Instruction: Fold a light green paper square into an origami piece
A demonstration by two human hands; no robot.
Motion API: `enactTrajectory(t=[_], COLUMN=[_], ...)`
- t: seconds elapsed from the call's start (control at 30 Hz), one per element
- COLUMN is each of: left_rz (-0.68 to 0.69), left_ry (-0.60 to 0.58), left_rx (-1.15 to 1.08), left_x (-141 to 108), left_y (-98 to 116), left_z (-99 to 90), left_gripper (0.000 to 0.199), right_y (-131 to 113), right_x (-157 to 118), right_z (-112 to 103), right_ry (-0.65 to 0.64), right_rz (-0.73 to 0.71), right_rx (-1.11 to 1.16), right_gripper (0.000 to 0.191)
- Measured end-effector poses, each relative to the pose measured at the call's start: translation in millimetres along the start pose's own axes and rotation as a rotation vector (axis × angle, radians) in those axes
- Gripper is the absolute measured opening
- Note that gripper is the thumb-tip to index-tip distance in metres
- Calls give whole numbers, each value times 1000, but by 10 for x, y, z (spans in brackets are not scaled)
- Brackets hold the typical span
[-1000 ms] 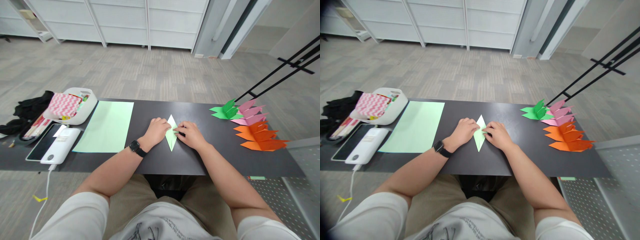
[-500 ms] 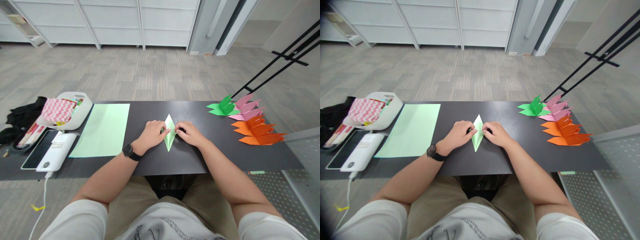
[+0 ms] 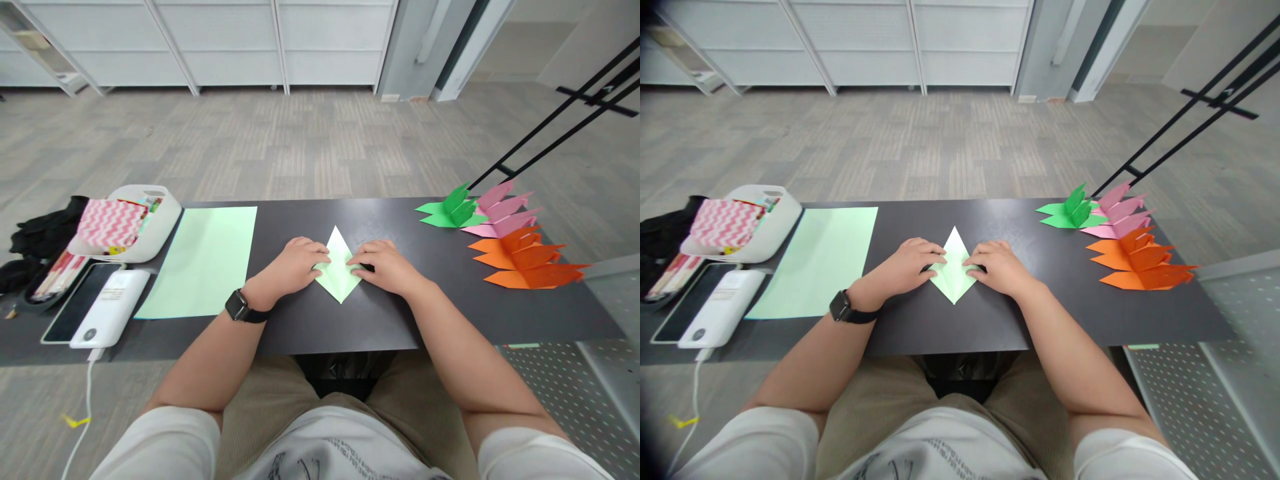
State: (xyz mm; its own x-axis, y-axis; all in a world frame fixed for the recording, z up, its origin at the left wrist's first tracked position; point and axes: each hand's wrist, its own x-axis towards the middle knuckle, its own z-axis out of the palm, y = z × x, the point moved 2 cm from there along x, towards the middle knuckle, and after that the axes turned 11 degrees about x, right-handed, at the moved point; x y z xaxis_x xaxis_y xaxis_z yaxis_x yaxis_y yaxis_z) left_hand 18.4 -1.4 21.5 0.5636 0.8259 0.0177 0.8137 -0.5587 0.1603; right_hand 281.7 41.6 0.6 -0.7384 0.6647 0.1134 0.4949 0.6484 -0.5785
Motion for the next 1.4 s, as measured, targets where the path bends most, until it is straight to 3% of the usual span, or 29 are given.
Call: enactTrajectory(t=[0.17, 0.3, 0.37, 0.47, 0.63, 0.8, 1.0, 1.17, 1.4], left_rz=[131, 196, 215, 227, 218, 116, 56, -56, -138], left_ry=[10, 16, 27, 49, 79, 163, 177, 193, 146], left_rx=[22, -43, -49, -34, -68, -215, -337, -305, -145], left_x=[1, -20, -21, -10, 21, 43, 37, 37, 75], left_y=[91, 111, 97, 77, 72, 40, 8, 15, 48], left_z=[2, 6, 17, 35, -12, -74, -53, -37, 3], left_gripper=[36, 28, 34, 17, 19, 9, 18, 29, 14], right_y=[-1, -13, -11, 0, 27, 68, 109, 95, 45], right_x=[3, 2, -2, -8, -23, -40, -20, -6, -7], right_z=[-10, -30, -39, -58, -137, -204, -170, -181, -182], right_ry=[-9, -18, -26, -24, -13, -2, 84, 150, 190], right_rz=[-11, -20, -29, -41, -77, -159, -152, -167, -190], right_rx=[-15, -3, 9, 40, 134, 202, 199, 164, 142], right_gripper=[18, 19, 20, 21, 23, 34, 17, 20, 22])
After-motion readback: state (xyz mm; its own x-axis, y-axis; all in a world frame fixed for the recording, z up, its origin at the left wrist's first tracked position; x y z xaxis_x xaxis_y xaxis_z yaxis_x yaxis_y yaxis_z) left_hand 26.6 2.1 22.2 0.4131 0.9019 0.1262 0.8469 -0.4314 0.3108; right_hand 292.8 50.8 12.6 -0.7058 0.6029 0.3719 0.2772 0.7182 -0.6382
